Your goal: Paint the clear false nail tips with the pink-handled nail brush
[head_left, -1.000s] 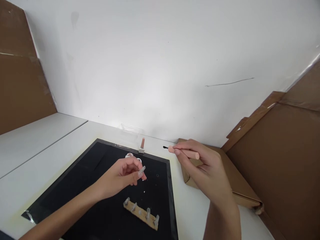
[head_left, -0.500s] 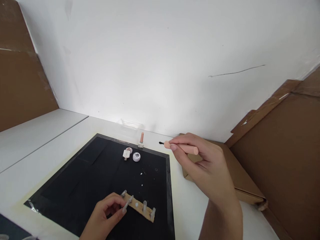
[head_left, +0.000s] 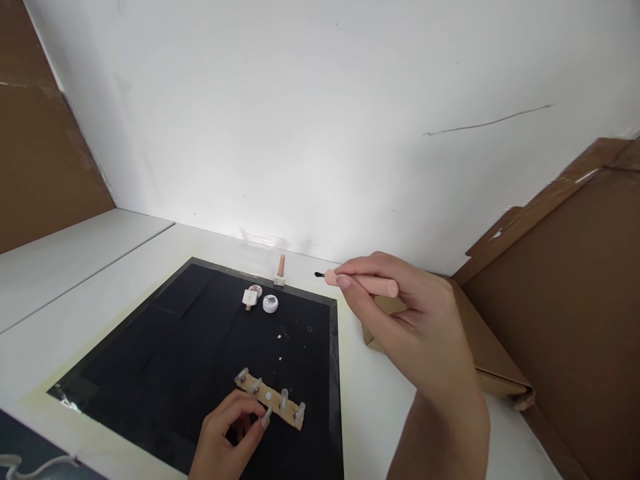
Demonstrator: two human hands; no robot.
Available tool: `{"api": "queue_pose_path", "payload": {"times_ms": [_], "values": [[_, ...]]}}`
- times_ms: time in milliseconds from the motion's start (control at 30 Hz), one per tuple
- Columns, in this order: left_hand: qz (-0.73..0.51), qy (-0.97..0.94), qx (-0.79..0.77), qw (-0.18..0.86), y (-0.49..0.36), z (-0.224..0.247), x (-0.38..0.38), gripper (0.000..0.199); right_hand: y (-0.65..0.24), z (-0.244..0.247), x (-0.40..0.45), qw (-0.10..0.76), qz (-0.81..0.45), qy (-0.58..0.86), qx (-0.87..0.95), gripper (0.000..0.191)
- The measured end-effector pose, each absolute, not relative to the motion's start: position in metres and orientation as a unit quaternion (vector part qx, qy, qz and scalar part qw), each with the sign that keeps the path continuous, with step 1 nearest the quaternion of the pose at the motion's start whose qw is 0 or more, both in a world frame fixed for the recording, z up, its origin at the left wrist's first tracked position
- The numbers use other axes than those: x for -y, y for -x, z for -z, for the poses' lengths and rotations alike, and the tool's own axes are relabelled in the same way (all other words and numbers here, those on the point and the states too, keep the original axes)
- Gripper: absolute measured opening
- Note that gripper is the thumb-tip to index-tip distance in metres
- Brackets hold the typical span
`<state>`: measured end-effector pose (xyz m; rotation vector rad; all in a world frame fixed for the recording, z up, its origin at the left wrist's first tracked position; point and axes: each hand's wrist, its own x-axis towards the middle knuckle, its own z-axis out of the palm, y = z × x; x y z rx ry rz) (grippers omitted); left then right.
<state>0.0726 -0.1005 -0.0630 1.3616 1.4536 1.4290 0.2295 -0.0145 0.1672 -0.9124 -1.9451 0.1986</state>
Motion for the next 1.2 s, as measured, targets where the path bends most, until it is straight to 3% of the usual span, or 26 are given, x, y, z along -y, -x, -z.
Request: {"api": "queue_pose_path", "payload": {"times_ms": [233,1000,1200], "values": [[-0.515,-0.526,-0.613,0.289,-0.075,0.066,0.103,0.042,-0.230,-0.166,0.013,0.473,-0.089,0.382,0.789,0.011],[-0.479,-0.467,-0.681,0.298,-0.082,0.061,0.097,0.047,-0.229,-0.164,0.007,0.461,-0.084,0.383,0.796,0.013],[-0.463,-0.473,-0.693,0.285,-0.083,0.064,0.095,0.035,-0.230,-0.162,0.004,0.463,-0.081,0.380,0.797,0.014]]}}
